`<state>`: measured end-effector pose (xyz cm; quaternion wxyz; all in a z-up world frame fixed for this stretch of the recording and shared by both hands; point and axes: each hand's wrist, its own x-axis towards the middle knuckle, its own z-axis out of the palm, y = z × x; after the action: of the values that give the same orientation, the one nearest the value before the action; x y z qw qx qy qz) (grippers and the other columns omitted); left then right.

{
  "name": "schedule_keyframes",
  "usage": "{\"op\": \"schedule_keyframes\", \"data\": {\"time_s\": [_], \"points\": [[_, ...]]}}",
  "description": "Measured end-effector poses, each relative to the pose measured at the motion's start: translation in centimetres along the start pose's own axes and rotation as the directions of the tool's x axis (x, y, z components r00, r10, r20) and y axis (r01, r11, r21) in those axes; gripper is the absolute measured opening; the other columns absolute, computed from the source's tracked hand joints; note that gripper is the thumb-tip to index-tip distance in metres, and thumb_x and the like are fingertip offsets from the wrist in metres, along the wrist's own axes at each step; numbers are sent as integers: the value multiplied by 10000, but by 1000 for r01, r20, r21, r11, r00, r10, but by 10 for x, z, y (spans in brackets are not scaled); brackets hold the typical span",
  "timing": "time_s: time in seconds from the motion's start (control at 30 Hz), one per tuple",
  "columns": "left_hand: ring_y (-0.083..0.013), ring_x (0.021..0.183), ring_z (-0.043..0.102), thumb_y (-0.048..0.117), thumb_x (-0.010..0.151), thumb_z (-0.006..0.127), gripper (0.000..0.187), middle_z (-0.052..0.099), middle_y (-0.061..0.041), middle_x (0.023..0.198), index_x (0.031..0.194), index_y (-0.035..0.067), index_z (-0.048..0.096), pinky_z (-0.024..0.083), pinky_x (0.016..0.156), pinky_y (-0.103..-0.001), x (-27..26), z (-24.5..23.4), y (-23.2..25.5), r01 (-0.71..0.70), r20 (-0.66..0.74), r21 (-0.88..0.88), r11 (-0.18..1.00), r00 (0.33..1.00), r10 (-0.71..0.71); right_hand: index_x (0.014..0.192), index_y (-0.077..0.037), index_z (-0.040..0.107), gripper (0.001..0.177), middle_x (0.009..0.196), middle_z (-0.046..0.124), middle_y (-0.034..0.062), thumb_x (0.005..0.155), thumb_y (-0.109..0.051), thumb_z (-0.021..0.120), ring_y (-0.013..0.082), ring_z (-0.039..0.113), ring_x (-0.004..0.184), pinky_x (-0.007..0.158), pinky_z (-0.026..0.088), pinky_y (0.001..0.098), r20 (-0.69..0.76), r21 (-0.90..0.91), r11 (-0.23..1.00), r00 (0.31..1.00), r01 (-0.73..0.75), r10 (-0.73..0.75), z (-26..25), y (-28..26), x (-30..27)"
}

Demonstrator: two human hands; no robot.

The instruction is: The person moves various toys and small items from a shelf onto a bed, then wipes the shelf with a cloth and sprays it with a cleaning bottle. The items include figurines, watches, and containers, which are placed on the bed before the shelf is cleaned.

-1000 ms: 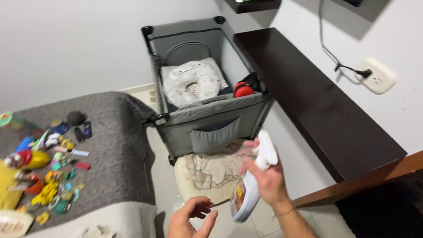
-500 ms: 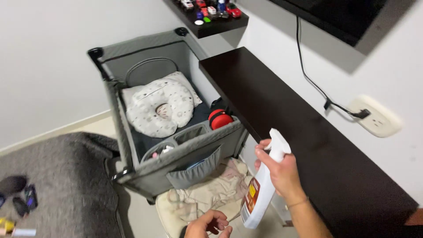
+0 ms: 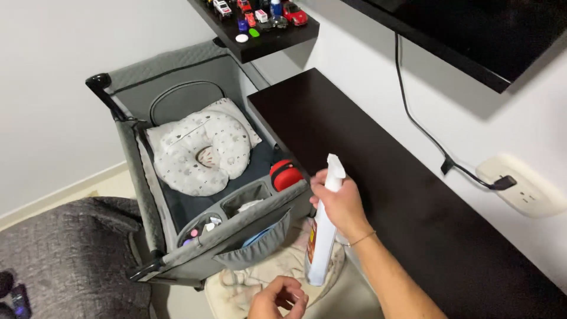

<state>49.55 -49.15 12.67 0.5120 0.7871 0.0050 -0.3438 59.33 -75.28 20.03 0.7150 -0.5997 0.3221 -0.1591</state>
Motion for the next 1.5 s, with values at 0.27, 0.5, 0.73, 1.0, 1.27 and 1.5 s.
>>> {"op": "schedule_keyframes", "data": {"time_s": [0.27,0.5,0.73,1.0,1.27,1.5], "points": [[-67,706,741,201,877,970,148,894,122,823,993,217,879,686,770,-231,15,8,11,-275,23,6,961,961,275,1195,-37,864,240,1162,849,104,978,51,811,242,706,736,721,611,360,45,-20,1000,999,-21,22,-37,-15,-28],[-57,732,711,248,909,982,156,916,157,898,1026,257,880,641,784,-218,15,-7,15,-188,141,92,978,975,174,976,-92,741,167,845,713,102,973,-36,899,234,742,737,729,586,386,-19,-74,997,1000,2,-4,-75,-2,-62],[-70,677,712,166,941,955,167,886,90,851,1085,206,879,609,663,-252,8,-27,-9,-398,310,38,917,877,368,1097,-66,841,141,1164,807,105,977,3,815,267,802,851,861,651,369,-333,-161,983,943,-89,31,-106,-20,-181],[-79,794,819,226,987,948,151,906,71,938,1118,187,883,657,782,-247,-28,-12,-13,-553,497,44,832,735,462,1204,-51,807,250,1108,856,154,962,13,818,280,755,811,792,594,447,-519,-136,989,855,-54,-25,-188,51,-285],[-91,741,792,134,964,909,149,896,73,898,1104,166,870,668,770,-256,-82,23,-12,-578,459,26,816,732,504,1293,-89,875,401,753,716,159,931,-19,718,229,566,664,705,446,391,-542,-181,966,839,-183,58,-223,20,-354],[-73,751,698,171,1019,945,94,844,75,863,1010,192,853,620,734,-251,-153,92,-34,-451,414,111,886,831,371,1215,-200,974,464,1109,965,14,817,2,847,165,609,754,747,462,338,-412,-372,892,907,-256,88,-302,80,-364]]}}
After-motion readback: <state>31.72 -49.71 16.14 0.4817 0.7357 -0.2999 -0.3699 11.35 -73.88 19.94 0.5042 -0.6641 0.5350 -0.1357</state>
